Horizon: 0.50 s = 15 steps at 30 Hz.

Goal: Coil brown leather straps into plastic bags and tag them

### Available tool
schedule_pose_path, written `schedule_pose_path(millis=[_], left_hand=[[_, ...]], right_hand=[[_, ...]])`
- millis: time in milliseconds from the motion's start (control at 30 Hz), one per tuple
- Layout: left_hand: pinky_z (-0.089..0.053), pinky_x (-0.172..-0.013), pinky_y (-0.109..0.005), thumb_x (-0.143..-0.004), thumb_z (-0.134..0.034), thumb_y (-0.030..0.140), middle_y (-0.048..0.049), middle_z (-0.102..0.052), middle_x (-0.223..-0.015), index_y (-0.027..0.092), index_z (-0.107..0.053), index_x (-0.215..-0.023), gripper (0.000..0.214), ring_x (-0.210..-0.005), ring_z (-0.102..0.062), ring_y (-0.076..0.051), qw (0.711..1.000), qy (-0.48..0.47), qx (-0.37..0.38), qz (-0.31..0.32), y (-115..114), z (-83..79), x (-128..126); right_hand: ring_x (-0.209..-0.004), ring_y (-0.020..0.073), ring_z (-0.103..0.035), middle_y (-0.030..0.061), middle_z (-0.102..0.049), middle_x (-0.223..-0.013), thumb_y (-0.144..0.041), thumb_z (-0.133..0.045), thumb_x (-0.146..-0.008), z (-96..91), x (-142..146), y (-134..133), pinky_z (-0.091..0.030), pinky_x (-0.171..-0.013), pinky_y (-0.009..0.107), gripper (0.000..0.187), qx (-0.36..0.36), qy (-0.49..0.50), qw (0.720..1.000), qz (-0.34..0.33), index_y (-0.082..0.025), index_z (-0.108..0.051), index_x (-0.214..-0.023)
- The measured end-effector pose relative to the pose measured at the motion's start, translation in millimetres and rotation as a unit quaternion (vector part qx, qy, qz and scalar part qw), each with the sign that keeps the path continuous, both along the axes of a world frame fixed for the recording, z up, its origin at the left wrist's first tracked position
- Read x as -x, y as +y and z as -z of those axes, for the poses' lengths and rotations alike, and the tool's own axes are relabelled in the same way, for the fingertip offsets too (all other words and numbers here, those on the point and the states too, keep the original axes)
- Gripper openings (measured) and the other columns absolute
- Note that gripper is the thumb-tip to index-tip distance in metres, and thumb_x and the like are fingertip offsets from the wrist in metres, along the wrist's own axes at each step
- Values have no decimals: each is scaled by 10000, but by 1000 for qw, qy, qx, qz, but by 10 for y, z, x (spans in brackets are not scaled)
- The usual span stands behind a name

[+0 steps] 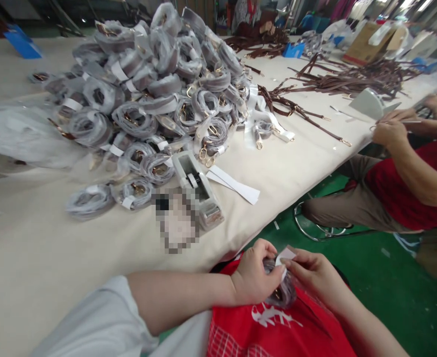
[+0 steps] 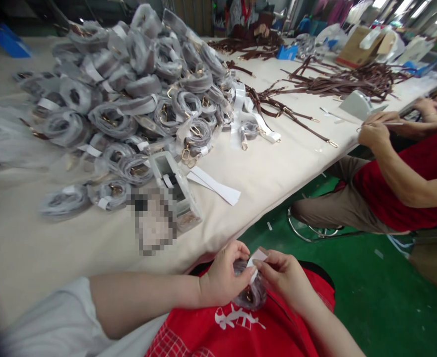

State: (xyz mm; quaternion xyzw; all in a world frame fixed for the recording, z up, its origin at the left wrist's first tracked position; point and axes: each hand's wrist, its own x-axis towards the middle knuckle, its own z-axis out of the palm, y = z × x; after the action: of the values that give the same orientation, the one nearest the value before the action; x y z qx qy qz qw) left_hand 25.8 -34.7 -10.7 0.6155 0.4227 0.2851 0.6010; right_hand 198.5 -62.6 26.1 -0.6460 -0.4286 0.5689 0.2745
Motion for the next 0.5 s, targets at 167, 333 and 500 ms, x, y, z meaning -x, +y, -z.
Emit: schedule_pose_path(millis=[167,333,500], left_hand=[[-499,-701,-318,-758,-627,285,-36,-662,-856,192,-489,-975,274,-772,-636,-191,1000,18,-13,8,-16,-29,14],[-486,-716,-316,-755,-626,271,-39,-681,-868,184,-483,-1010,305,-782,-642,-194,999,0,-24,36,-28,-49,32],[-487,-715,-312,-743,-644,292,-30,-665,-850,185,-491,-1006,323,-780,-634,-191,999,16,-1,28,-23,-54,23]], right_hand=[[-629,169,-563,19,-663,-640,-485,-829,-630,11,4,56,-444,-614,276,347,49,61,997,8,-164,-707,-678],[-568,128,-537,7,-672,-641,-445,-880,-564,28,-14,90,-419,-562,246,356,79,97,992,8,-162,-691,-666],[-546,117,-523,-4,-655,-622,-473,-858,-606,33,-92,83,-415,-553,243,382,93,98,991,-11,-153,-679,-712]])
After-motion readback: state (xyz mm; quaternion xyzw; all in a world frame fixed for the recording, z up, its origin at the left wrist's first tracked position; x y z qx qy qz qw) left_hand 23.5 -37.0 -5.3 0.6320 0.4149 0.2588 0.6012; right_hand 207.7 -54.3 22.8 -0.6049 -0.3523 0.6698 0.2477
